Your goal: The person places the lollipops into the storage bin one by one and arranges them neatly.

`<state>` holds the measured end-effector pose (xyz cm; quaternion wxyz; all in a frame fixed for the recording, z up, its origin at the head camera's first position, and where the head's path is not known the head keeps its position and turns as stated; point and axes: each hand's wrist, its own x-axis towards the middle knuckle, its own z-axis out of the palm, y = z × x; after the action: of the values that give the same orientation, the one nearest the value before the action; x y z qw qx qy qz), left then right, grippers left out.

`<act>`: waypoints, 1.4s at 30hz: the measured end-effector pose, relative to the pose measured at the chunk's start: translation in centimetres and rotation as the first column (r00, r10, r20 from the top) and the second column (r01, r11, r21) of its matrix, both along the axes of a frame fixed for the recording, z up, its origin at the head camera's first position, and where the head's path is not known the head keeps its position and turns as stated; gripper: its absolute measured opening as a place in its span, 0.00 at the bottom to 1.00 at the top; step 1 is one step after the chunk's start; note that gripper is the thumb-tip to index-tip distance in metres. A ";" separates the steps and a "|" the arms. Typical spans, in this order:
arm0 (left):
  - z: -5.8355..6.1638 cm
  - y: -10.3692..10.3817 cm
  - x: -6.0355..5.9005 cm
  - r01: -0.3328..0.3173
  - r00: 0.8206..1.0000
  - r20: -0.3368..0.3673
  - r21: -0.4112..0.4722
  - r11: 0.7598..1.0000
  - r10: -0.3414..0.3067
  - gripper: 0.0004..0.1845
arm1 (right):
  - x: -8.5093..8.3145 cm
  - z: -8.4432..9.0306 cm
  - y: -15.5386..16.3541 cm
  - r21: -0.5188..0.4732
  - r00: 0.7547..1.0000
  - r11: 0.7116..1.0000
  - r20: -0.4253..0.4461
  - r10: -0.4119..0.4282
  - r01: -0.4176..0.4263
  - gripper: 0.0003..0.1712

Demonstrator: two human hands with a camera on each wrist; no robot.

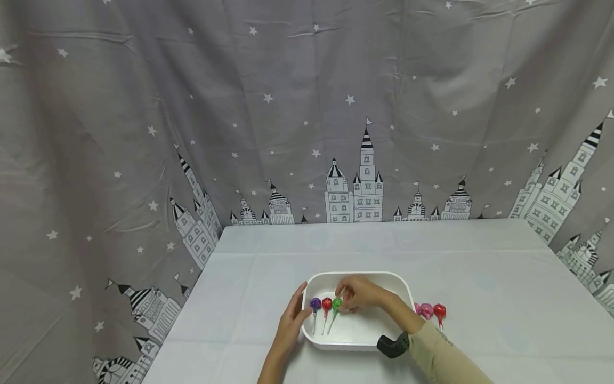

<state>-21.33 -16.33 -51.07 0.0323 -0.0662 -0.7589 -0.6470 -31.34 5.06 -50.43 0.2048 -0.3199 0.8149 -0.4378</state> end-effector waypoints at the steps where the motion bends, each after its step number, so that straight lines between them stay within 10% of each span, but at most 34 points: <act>1: 0.0 0.0 0.0 0.002 1.000 -0.001 -0.001 1.000 -0.002 0.31 | 0.0 0.1 0.0 0.002 1.000 1.000 0.004 -0.001 0.001 0.19; 42: 0.0 0.0 -0.1 0.002 1.000 0.004 0.001 1.000 -0.002 0.31 | 0.3 0.7 0.4 -0.041 0.999 0.998 0.005 0.043 -0.043 0.13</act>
<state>-21.42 -16.37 -51.02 0.0304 -0.0657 -0.7585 -0.6477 -31.04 5.42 -49.72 0.2098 -0.3403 0.7980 -0.4508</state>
